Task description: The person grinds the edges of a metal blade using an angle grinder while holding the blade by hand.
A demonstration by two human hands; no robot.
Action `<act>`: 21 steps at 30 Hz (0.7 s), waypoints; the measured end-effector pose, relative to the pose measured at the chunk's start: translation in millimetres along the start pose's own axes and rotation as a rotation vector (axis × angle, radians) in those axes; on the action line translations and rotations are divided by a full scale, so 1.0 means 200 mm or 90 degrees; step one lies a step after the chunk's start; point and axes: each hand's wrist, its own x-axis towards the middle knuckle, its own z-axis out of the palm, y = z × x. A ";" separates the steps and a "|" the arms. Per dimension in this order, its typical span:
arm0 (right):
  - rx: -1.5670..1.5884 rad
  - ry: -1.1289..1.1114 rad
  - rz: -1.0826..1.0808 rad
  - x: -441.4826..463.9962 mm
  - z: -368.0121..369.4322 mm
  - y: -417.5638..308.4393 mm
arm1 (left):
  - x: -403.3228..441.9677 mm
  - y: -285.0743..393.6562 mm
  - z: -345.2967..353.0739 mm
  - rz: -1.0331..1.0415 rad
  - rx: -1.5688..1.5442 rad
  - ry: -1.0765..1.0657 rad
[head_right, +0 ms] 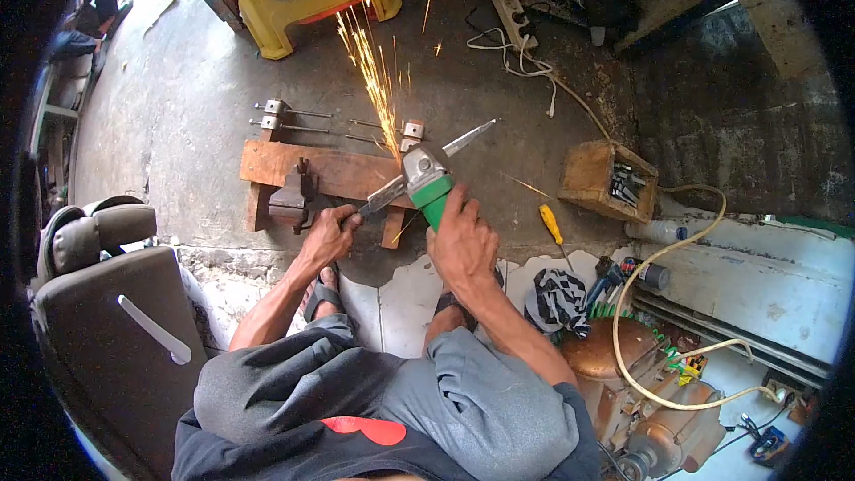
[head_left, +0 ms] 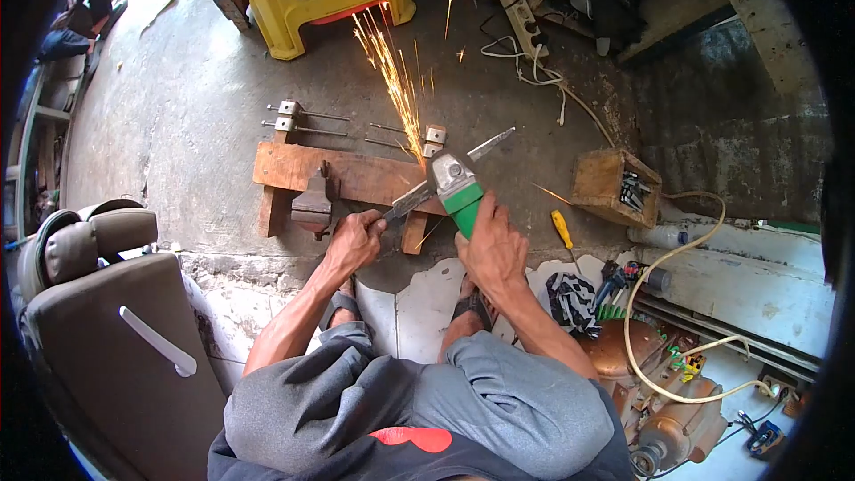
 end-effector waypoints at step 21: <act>0.038 -0.075 -0.064 -0.07 -0.01 -0.11 | 0.00 -0.07 0.05 0.047 -0.010 0.023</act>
